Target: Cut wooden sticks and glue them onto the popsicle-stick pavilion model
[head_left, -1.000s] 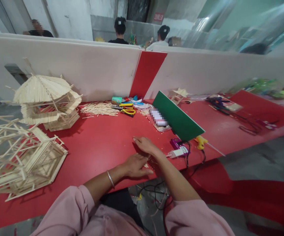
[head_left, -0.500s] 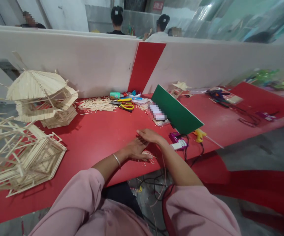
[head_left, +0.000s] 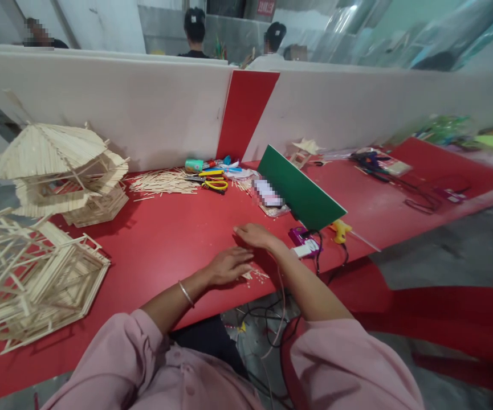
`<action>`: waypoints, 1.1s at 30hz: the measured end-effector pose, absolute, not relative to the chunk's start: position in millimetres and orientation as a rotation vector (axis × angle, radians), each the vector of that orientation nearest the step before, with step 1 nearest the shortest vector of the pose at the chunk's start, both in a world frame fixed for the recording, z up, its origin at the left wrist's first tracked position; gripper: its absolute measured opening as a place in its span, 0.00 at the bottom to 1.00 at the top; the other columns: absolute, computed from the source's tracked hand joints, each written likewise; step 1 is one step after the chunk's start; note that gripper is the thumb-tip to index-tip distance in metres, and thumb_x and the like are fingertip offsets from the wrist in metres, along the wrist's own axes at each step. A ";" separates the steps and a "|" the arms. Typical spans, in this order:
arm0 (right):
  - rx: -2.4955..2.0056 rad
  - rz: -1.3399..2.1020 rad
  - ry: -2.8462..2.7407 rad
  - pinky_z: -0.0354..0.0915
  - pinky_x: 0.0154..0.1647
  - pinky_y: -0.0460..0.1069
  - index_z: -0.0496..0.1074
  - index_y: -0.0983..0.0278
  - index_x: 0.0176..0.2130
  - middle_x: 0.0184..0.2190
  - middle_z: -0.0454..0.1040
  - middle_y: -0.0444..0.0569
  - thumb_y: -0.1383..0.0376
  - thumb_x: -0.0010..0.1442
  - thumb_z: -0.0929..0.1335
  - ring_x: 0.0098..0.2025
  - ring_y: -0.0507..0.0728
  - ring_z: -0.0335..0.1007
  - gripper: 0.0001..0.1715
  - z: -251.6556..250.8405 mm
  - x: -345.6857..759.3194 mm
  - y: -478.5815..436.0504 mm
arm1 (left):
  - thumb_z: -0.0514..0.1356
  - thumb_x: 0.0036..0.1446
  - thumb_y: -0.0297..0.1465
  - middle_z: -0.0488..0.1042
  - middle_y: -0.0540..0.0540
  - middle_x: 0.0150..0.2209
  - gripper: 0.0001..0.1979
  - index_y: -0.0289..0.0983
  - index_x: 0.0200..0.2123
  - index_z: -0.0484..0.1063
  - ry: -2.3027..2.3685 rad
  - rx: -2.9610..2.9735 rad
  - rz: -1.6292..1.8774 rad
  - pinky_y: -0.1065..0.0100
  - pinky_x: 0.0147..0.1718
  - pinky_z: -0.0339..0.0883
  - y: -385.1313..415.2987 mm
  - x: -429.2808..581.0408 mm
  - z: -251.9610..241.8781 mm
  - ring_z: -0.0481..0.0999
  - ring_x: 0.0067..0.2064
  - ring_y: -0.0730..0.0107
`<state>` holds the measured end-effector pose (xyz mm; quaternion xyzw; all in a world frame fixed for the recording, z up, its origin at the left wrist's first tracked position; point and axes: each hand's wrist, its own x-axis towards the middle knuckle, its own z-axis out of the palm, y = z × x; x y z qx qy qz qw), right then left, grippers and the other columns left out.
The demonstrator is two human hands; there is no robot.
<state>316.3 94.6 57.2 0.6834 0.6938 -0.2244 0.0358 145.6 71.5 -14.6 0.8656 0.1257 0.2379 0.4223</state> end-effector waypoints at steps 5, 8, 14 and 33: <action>2.081 -0.618 2.239 0.60 0.62 0.54 0.74 0.69 0.56 0.62 0.70 0.64 0.62 0.70 0.59 0.64 0.65 0.67 0.24 41.6 308.3 82.7 | 0.42 0.69 0.52 0.79 0.37 0.53 0.33 0.36 0.52 0.78 0.562 2.037 0.726 0.53 0.61 0.65 76.5 139.1 -4.9 0.75 0.57 0.54; 2.094 -0.707 2.278 0.61 0.62 0.55 0.75 0.67 0.56 0.62 0.71 0.62 0.62 0.69 0.60 0.64 0.64 0.67 0.24 37.3 315.9 84.8 | 0.43 0.69 0.52 0.81 0.38 0.49 0.33 0.37 0.48 0.80 0.642 1.900 0.762 0.52 0.58 0.68 79.7 142.2 -10.2 0.78 0.53 0.55; 2.226 -0.795 2.327 0.65 0.58 0.52 0.77 0.67 0.55 0.57 0.76 0.59 0.61 0.68 0.62 0.58 0.63 0.73 0.24 47.0 340.3 96.4 | 0.49 0.68 0.52 0.71 0.36 0.63 0.29 0.39 0.54 0.77 0.820 1.714 0.916 0.47 0.61 0.66 91.9 143.7 -28.6 0.70 0.63 0.52; 2.434 -0.613 2.322 0.63 0.41 0.47 0.79 0.62 0.43 0.42 0.82 0.52 0.64 0.65 0.65 0.42 0.58 0.76 0.12 57.7 298.2 88.4 | 0.59 0.60 0.41 0.71 0.35 0.58 0.15 0.38 0.28 0.71 1.006 1.380 1.238 0.51 0.54 0.72 103.8 138.3 -35.9 0.73 0.58 0.54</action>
